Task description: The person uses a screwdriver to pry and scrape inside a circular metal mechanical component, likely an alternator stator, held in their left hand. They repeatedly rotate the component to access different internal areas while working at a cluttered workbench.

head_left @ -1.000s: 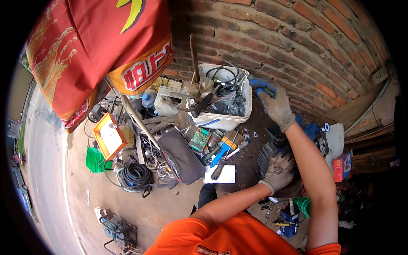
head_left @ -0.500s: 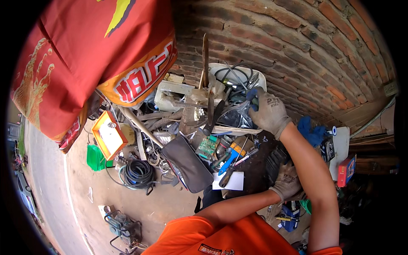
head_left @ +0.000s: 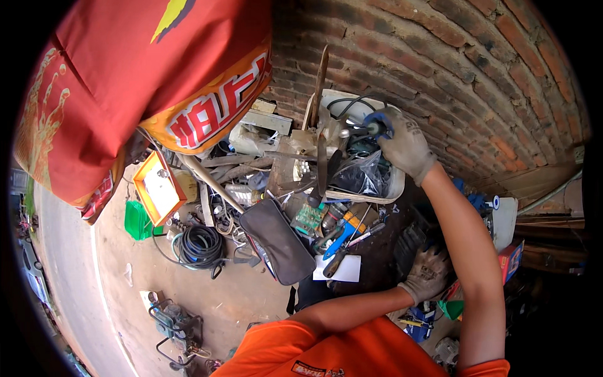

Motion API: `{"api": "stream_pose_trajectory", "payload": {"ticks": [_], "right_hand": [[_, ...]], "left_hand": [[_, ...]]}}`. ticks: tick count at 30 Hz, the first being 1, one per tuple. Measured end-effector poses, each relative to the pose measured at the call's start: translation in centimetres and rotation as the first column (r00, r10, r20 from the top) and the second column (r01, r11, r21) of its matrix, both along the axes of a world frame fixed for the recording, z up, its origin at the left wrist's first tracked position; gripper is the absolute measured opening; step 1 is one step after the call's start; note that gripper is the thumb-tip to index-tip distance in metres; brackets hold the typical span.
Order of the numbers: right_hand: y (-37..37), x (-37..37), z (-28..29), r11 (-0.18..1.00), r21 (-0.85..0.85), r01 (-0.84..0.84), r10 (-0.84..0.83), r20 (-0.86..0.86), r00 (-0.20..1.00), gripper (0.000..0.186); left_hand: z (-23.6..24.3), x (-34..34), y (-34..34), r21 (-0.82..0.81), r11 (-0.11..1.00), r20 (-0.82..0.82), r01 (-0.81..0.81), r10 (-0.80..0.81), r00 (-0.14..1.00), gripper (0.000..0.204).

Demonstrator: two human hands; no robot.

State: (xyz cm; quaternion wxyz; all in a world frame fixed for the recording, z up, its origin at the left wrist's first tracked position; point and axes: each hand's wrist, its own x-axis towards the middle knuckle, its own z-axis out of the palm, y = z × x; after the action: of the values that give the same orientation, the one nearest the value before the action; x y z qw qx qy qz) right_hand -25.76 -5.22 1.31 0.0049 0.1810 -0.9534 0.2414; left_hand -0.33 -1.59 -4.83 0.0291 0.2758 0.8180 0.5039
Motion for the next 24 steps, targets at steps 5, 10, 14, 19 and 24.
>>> {"api": "stream_pose_trajectory", "payload": {"ticks": [5,10,14,19,24], "right_hand": [[-1.2,-1.7,-1.7,0.942,0.314,-0.119,0.108,0.05,0.993,0.047],[-2.1,2.9,1.4,0.929,0.273,-0.25,0.3,-0.161,0.94,0.045],[-2.9,8.5,1.8,0.899,0.309,-0.311,0.369,-0.149,0.918,0.065],[-6.7,9.7,0.5,0.866,0.433,-0.248,0.284,-0.019,0.959,0.068],[-8.6,8.1,1.4,0.986,0.094,-0.137,0.137,0.004,0.991,0.05]], "left_hand": [[0.1,0.2,0.4,0.104,0.988,-0.106,-0.116,0.127,0.986,0.048],[0.6,0.1,-0.5,0.018,0.999,0.027,0.03,-0.03,0.999,0.046],[-1.1,1.8,0.7,0.022,0.999,-0.03,0.044,-0.044,0.999,0.05],[-3.8,2.7,1.2,0.276,0.947,0.19,0.165,-0.221,0.957,0.067],[-7.4,4.0,3.3,0.337,0.908,0.305,0.248,-0.354,0.884,0.072]]}}
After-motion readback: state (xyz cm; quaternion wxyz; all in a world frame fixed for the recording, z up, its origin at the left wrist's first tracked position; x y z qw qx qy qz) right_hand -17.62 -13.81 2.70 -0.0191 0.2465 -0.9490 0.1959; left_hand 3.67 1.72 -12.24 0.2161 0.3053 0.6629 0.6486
